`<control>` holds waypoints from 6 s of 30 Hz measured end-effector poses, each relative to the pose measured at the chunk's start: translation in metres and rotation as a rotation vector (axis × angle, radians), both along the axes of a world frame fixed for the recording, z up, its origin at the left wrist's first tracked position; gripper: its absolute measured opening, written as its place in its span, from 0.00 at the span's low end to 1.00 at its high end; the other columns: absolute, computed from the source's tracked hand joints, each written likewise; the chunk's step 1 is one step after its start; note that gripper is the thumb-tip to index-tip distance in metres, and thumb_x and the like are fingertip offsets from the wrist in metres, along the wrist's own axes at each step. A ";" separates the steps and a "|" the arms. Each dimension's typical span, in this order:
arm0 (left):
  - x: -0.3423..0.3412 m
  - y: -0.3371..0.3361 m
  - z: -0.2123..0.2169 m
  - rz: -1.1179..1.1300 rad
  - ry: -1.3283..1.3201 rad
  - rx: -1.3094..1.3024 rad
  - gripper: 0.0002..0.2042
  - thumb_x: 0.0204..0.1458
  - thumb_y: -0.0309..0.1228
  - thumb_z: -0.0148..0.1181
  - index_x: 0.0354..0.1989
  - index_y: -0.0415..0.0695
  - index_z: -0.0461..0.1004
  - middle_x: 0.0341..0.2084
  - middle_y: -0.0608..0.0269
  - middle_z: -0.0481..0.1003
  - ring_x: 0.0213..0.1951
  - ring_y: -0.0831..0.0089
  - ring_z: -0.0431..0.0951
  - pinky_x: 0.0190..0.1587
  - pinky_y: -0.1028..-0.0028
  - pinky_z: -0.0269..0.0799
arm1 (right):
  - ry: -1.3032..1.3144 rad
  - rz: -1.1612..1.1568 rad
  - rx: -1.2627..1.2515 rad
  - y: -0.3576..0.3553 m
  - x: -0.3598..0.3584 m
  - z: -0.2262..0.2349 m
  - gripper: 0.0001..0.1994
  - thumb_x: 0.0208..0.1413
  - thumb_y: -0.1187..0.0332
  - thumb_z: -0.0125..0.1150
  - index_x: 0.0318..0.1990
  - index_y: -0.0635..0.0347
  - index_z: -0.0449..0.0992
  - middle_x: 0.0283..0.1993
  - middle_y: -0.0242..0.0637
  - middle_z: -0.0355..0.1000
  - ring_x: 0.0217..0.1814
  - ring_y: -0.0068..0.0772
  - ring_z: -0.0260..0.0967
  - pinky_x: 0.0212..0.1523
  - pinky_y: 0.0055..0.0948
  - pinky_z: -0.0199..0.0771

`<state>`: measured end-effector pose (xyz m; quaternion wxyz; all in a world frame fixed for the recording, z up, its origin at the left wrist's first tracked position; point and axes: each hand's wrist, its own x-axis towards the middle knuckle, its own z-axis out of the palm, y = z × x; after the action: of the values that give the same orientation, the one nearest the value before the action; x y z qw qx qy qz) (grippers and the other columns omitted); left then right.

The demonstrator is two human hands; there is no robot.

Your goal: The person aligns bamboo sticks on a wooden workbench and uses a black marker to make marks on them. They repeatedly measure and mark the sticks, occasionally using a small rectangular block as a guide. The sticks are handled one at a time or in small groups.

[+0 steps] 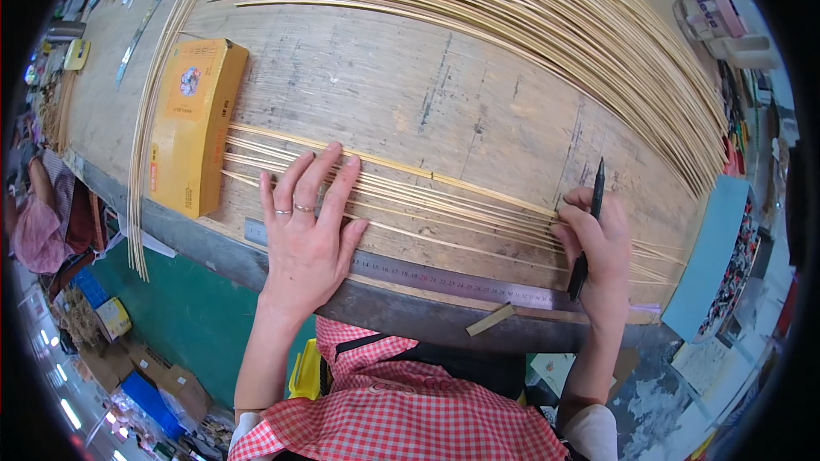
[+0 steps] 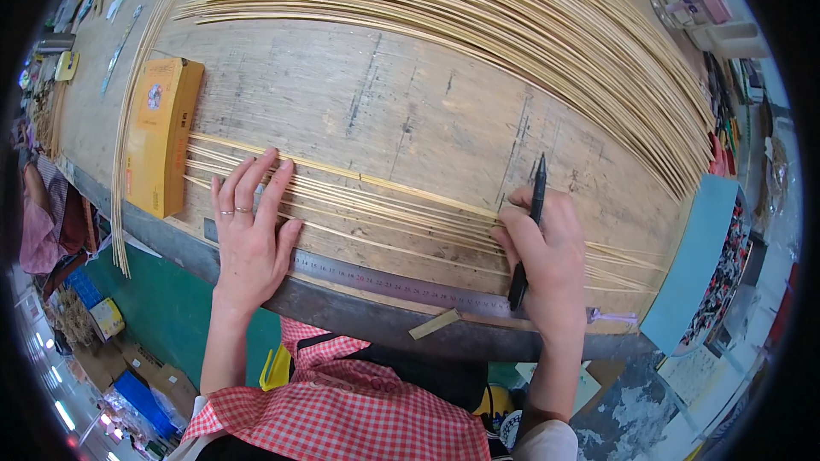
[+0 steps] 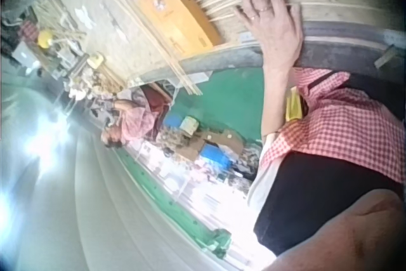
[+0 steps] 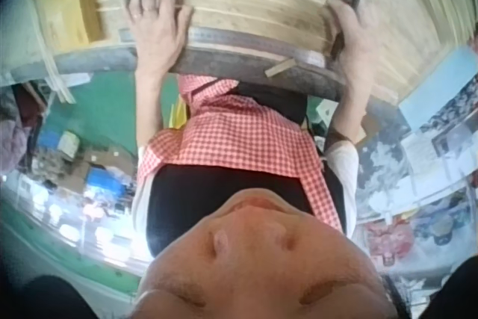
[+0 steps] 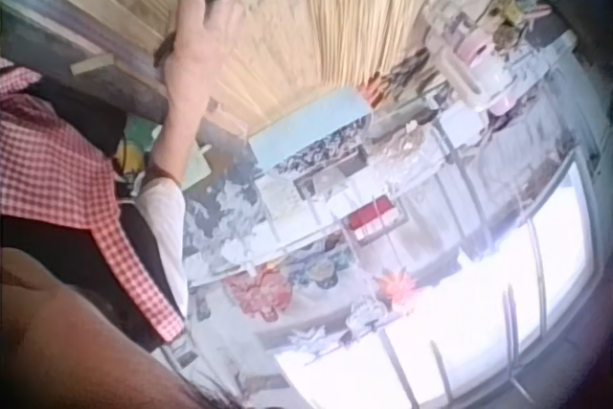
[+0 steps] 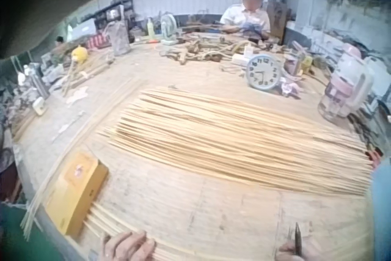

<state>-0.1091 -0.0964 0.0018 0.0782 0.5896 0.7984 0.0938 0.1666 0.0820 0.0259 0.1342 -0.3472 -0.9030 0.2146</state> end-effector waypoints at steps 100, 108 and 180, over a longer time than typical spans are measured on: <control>-0.021 0.008 0.022 -0.260 -0.141 0.203 0.10 0.46 0.33 0.69 0.33 0.47 0.75 0.26 0.66 0.71 0.33 0.66 0.74 0.39 0.66 0.65 | 0.170 0.042 0.244 -0.036 0.013 -0.001 0.17 0.38 0.81 0.71 0.40 0.66 0.78 0.36 0.44 0.75 0.38 0.46 0.74 0.36 0.37 0.72; -0.020 0.015 0.024 -0.260 -0.179 0.143 0.11 0.44 0.28 0.70 0.36 0.46 0.77 0.29 0.66 0.74 0.34 0.65 0.75 0.41 0.65 0.68 | 0.206 -0.001 0.184 -0.035 0.010 -0.011 0.14 0.40 0.83 0.69 0.37 0.65 0.75 0.40 0.45 0.76 0.41 0.47 0.75 0.40 0.39 0.74; -0.270 -0.124 -0.024 0.682 0.440 0.248 0.15 0.67 0.36 0.55 0.55 0.41 0.76 0.42 0.45 0.76 0.46 0.48 0.77 0.50 0.57 0.72 | 0.194 -0.077 -0.041 -0.011 -0.012 -0.001 0.14 0.46 0.85 0.61 0.42 0.62 0.76 0.37 0.44 0.70 0.38 0.43 0.71 0.38 0.33 0.71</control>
<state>-0.3793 -0.2205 -0.0226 -0.2012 0.3026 0.9281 0.0814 0.1549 0.0713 0.0249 0.2221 -0.3619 -0.8671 0.2603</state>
